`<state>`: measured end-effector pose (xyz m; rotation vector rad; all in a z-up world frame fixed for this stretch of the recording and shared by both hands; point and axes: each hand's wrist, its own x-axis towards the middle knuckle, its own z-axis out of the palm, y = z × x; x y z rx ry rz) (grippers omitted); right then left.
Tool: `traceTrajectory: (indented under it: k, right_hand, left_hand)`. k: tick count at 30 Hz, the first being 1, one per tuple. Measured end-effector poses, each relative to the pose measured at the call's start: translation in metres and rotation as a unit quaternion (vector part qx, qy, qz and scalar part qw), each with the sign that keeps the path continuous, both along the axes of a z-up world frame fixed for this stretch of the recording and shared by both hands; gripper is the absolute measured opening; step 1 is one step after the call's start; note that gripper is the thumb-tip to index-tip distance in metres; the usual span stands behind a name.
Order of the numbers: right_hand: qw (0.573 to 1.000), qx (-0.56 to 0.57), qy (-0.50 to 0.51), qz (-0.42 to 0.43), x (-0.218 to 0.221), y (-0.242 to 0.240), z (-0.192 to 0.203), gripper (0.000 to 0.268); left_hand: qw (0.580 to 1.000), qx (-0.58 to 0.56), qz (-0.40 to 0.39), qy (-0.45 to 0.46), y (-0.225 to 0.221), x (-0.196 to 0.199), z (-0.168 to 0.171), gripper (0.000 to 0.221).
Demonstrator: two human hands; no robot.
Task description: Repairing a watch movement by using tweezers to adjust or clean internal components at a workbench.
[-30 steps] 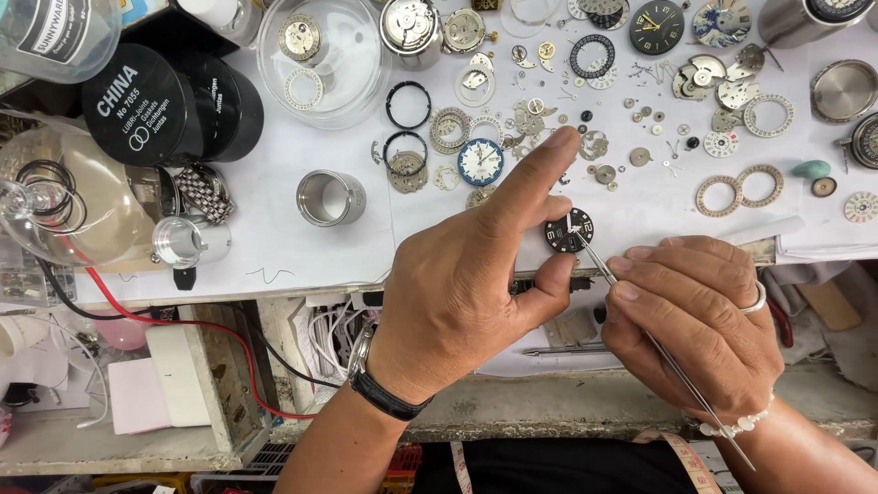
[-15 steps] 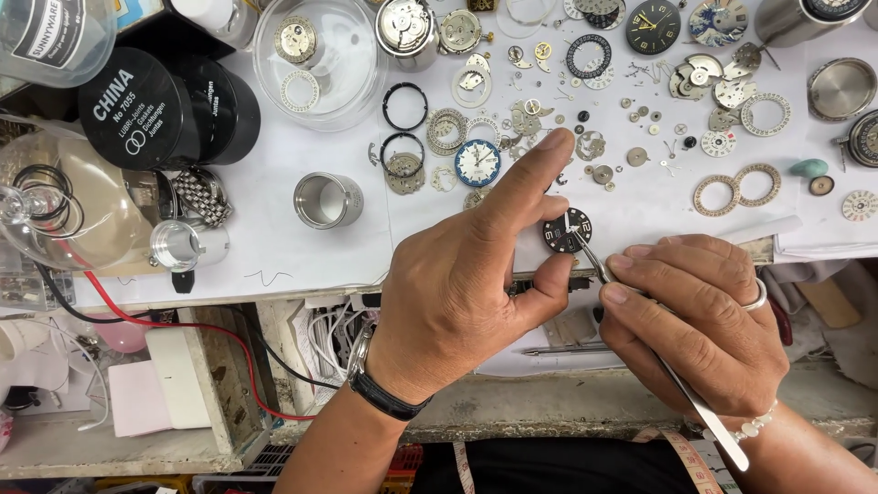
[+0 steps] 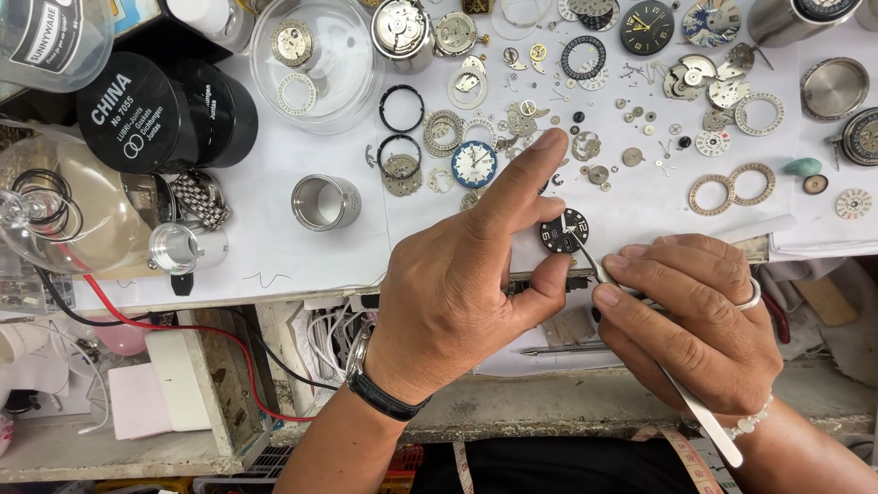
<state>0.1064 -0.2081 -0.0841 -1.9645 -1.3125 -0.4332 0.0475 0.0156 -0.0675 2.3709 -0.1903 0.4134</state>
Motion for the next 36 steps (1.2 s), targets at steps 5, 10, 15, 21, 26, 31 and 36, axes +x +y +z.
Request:
traceTrajectory:
  k: [5, 10, 15, 21, 26, 31, 36]
  right_hand:
    - [1.000, 0.008, -0.002, -0.001, 0.000, 0.001, 0.000, 0.013]
    - [1.000, 0.009, -0.003, 0.000, 0.000, 0.001, 0.000, 0.011]
    - [1.000, 0.005, -0.003, -0.002, 0.000, 0.000, 0.001, 0.012]
    - [1.000, 0.011, 0.008, -0.005, -0.001, -0.001, -0.001, 0.015]
    - [0.999, 0.043, -0.014, -0.017, -0.001, 0.000, -0.004, 0.016]
    - [0.995, 0.099, 0.001, -0.012, 0.000, -0.004, -0.011, 0.016]
    - [0.995, 0.084, 0.011, -0.056, -0.006, -0.006, -0.002, 0.015]
  left_hand:
    - [1.000, -0.003, 0.000, 0.002, 0.000, 0.000, 0.000, 0.083]
    - [1.000, -0.004, -0.005, 0.000, 0.000, 0.000, 0.000, 0.083]
    - [1.000, -0.006, -0.004, 0.003, 0.000, 0.000, 0.001, 0.082]
    - [1.000, -0.006, 0.003, 0.007, -0.001, 0.001, 0.002, 0.078]
    - [1.000, -0.004, 0.003, 0.003, -0.001, 0.000, 0.000, 0.081]
    - [1.000, 0.004, -0.017, -0.001, 0.000, 0.002, 0.004, 0.088]
    - [0.999, -0.015, -0.030, -0.013, 0.002, -0.003, -0.007, 0.092]
